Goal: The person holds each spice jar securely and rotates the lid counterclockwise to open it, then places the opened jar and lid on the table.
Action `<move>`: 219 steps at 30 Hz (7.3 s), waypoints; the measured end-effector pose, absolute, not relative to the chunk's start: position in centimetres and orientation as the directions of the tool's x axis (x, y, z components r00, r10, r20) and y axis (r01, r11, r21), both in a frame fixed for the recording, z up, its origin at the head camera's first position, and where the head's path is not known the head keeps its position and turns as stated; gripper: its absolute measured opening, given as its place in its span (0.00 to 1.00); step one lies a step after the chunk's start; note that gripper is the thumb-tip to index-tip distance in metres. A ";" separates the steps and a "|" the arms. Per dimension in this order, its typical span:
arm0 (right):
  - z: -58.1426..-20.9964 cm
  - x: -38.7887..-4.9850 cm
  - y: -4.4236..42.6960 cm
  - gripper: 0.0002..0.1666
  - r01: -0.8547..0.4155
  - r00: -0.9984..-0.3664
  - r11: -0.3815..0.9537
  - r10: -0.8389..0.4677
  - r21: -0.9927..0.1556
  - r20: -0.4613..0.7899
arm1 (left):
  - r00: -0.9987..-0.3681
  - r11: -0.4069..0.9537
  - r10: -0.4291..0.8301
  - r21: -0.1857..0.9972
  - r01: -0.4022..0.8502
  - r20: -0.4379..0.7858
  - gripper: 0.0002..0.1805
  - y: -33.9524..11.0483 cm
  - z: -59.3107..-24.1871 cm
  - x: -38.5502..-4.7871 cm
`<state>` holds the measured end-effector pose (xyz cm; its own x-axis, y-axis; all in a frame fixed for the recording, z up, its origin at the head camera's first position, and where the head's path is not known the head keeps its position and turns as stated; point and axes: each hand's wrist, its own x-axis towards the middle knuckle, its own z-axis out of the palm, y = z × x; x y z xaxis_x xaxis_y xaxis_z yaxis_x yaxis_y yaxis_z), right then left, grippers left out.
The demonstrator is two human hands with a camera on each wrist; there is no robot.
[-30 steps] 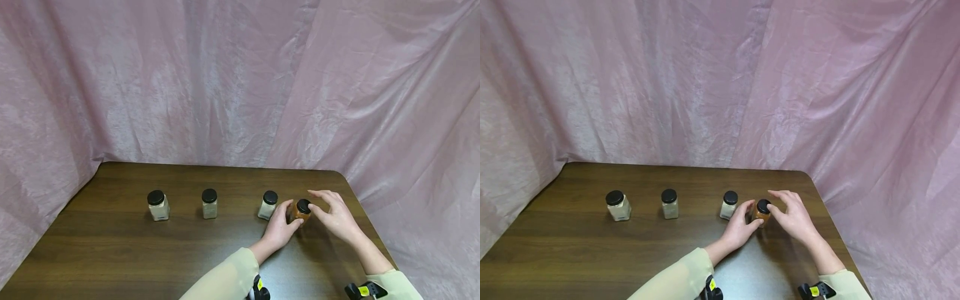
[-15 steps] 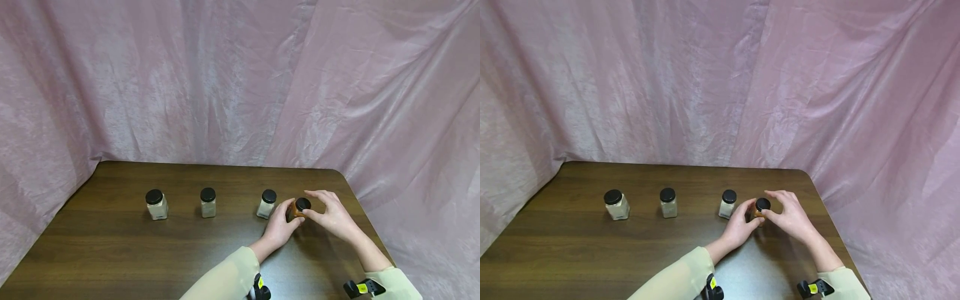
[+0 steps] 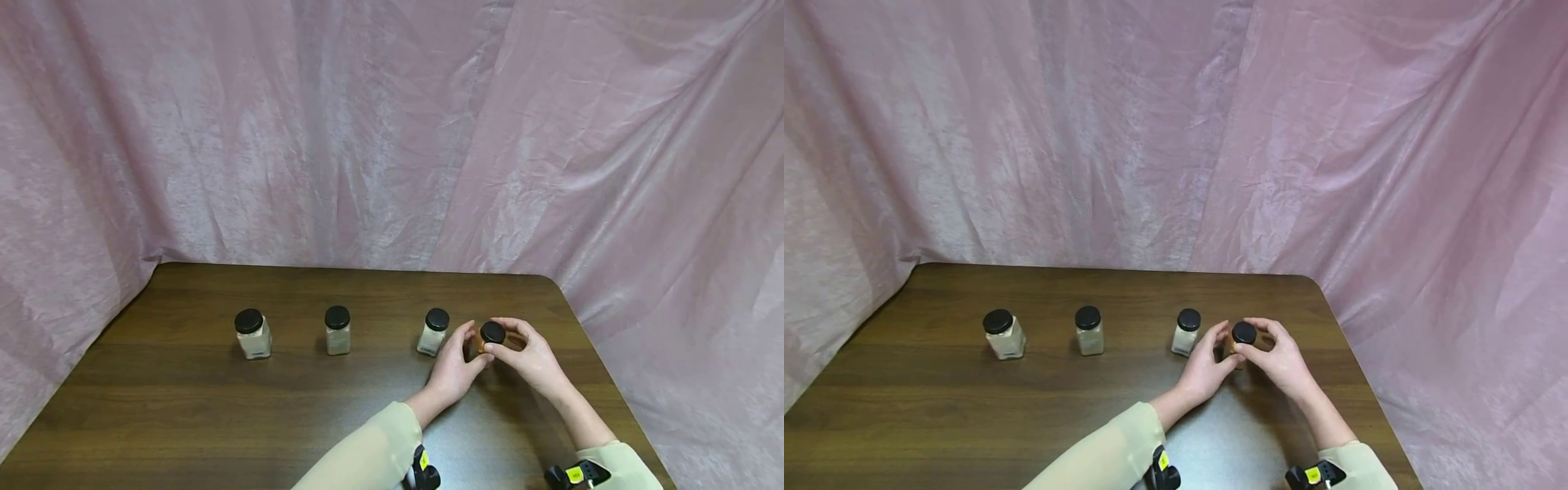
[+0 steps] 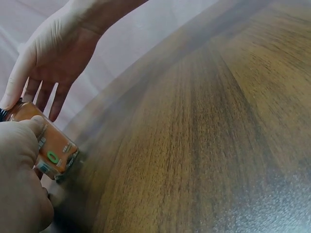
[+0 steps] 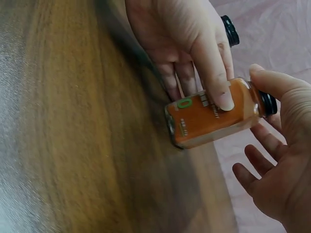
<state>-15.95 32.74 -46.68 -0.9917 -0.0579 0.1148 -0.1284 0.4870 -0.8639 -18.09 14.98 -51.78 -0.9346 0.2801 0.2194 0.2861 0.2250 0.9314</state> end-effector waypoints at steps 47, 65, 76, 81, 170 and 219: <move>-47.4 -16.1 32.7 0.25 -0.173 -0.983 0.415 -0.015 -0.893 0.184 | -0.915 0.317 0.279 0.872 0.373 0.290 0.27 15.0 -51.7 -18.5; -47.6 -16.1 33.3 0.23 -0.243 -0.970 0.451 -0.082 -0.859 0.231 | -0.898 0.358 0.295 0.834 0.420 0.326 0.24 15.3 -52.1 -18.5; -47.7 -16.3 33.5 0.22 -0.273 -0.962 0.435 -0.129 -0.858 0.241 | -0.896 0.362 0.293 0.829 0.427 0.333 0.23 15.3 -52.1 -18.5; -47.7 -16.5 33.8 0.24 -0.289 -0.954 0.374 -0.189 -0.881 0.232 | -0.896 0.351 0.280 0.832 0.430 0.344 0.23 15.2 -52.0 -18.6; -46.5 -16.5 32.7 0.23 -0.291 -0.956 0.549 -0.129 -0.784 0.264 | -0.915 0.416 0.269 0.820 0.393 0.302 0.27 15.4 -52.0 -18.6; -46.7 -16.0 32.2 0.34 -0.152 -0.979 0.613 0.014 -0.775 0.204 | -0.914 0.386 0.263 0.835 0.392 0.308 0.26 15.1 -52.2 -18.6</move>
